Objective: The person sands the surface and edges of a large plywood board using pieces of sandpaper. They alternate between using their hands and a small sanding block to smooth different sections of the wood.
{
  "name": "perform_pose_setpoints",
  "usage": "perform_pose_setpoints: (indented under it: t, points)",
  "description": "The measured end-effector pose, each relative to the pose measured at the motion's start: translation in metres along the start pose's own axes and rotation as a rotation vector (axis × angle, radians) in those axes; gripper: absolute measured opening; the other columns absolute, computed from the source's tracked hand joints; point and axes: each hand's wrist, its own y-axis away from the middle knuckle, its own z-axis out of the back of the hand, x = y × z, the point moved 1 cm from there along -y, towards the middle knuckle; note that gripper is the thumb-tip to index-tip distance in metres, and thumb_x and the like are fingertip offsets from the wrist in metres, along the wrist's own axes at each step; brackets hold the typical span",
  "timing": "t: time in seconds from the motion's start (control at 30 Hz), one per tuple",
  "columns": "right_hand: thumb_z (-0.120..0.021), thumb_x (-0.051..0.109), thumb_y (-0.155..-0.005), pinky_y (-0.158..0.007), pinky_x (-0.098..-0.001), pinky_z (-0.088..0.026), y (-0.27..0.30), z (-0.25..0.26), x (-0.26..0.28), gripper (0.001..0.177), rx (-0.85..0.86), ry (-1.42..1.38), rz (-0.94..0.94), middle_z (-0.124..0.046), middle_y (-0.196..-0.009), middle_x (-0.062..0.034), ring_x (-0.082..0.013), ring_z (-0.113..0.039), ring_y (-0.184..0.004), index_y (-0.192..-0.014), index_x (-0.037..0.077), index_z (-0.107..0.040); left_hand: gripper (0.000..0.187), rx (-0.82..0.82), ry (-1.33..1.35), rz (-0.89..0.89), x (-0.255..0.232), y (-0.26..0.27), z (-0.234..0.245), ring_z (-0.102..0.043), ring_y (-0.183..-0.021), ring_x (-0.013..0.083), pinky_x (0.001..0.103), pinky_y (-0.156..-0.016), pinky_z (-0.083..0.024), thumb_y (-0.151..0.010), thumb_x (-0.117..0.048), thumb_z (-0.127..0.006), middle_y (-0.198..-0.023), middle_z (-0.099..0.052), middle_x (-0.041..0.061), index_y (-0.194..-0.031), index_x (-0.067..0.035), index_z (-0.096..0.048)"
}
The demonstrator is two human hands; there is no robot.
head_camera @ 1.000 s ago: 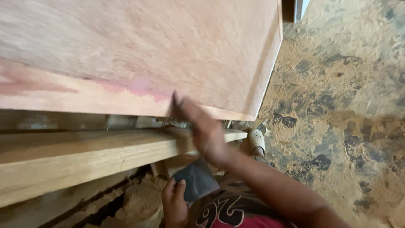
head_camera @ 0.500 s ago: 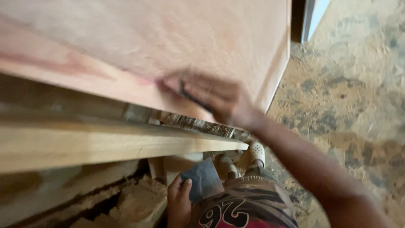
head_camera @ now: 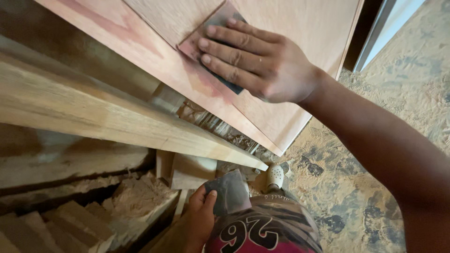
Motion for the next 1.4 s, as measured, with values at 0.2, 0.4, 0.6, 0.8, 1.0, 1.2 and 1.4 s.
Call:
perform_pose_setpoints:
  t: [0.2, 0.4, 0.6, 0.8, 1.0, 1.2, 1.4]
  points:
    - [-0.063, 0.007, -0.113, -0.127, -0.0469, -0.041, 0.002, -0.005, -0.002, 0.036, 0.019, -0.019, 0.037, -0.058, -0.156, -0.0148, -0.0291, -0.051, -0.148, -0.149, 0.001, -0.063, 0.027, -0.035, 0.058, -0.078, -0.004, 0.009, -0.016, -0.068, -0.075, 0.0123, 0.028, -0.068, -0.056, -0.096, -0.010, -0.053, -0.091, -0.075, 0.006, -0.112, 0.001, -0.071]
    - [-0.064, 0.011, -0.112, -0.127, -0.0453, -0.039, 0.011, -0.017, 0.007, 0.035, 0.048, -0.048, -0.013, -0.058, -0.156, -0.0102, -0.0272, -0.049, -0.148, -0.147, 0.007, -0.064, 0.023, -0.049, 0.036, -0.112, -0.006, 0.011, -0.025, -0.064, -0.069, 0.0113, 0.028, -0.062, -0.054, -0.096, -0.010, -0.055, -0.084, -0.072, 0.006, -0.106, 0.003, -0.071]
    - [-0.066, 0.012, -0.109, -0.126, -0.0441, -0.039, 0.031, -0.030, 0.023, 0.034, 0.070, -0.063, -0.065, -0.058, -0.154, -0.0088, -0.0263, -0.048, -0.147, -0.143, 0.009, -0.068, 0.023, -0.039, 0.049, -0.117, -0.010, 0.010, -0.032, -0.065, -0.071, 0.0117, 0.028, -0.064, -0.055, -0.097, -0.010, -0.053, -0.086, -0.072, 0.006, -0.106, 0.003, -0.070]
    - [-0.064, 0.011, -0.105, -0.124, -0.0446, -0.041, 0.047, -0.033, 0.033, 0.035, 0.091, -0.109, -0.105, -0.060, -0.151, -0.0096, -0.0273, -0.049, -0.145, -0.139, 0.006, -0.070, 0.024, -0.038, 0.018, -0.112, -0.014, 0.006, -0.037, -0.067, -0.075, 0.0117, 0.028, -0.068, -0.056, -0.096, -0.010, -0.052, -0.089, -0.072, 0.006, -0.107, 0.002, -0.070]
    - [-0.063, 0.010, -0.103, -0.123, -0.0448, -0.041, 0.064, -0.042, 0.045, 0.036, 0.119, -0.115, -0.127, -0.059, -0.152, -0.0088, -0.0270, -0.049, -0.146, -0.138, 0.007, -0.069, 0.023, -0.037, 0.025, -0.147, -0.013, 0.004, -0.039, -0.065, -0.075, 0.0116, 0.028, -0.068, -0.055, -0.097, -0.009, -0.053, -0.089, -0.072, 0.007, -0.106, 0.003, -0.070]
    - [-0.062, 0.013, -0.101, -0.124, -0.0457, -0.039, 0.086, -0.051, 0.055, 0.038, 0.173, -0.171, -0.159, -0.059, -0.151, -0.0088, -0.0270, -0.048, -0.145, -0.139, 0.007, -0.067, 0.023, -0.057, -0.044, -0.103, -0.018, 0.003, -0.040, -0.067, -0.071, 0.0124, 0.028, -0.064, -0.056, -0.096, -0.010, -0.053, -0.085, -0.072, 0.007, -0.104, 0.002, -0.070]
    - [-0.061, 0.015, -0.103, -0.124, -0.0458, -0.037, 0.109, -0.062, 0.067, 0.038, 0.208, -0.206, -0.190, -0.058, -0.152, -0.0089, -0.0263, -0.047, -0.146, -0.140, 0.007, -0.064, 0.024, -0.040, 0.020, -0.119, -0.013, 0.001, -0.043, -0.066, -0.073, 0.0121, 0.029, -0.065, -0.055, -0.097, -0.010, -0.054, -0.088, -0.072, 0.007, -0.108, 0.003, -0.070]
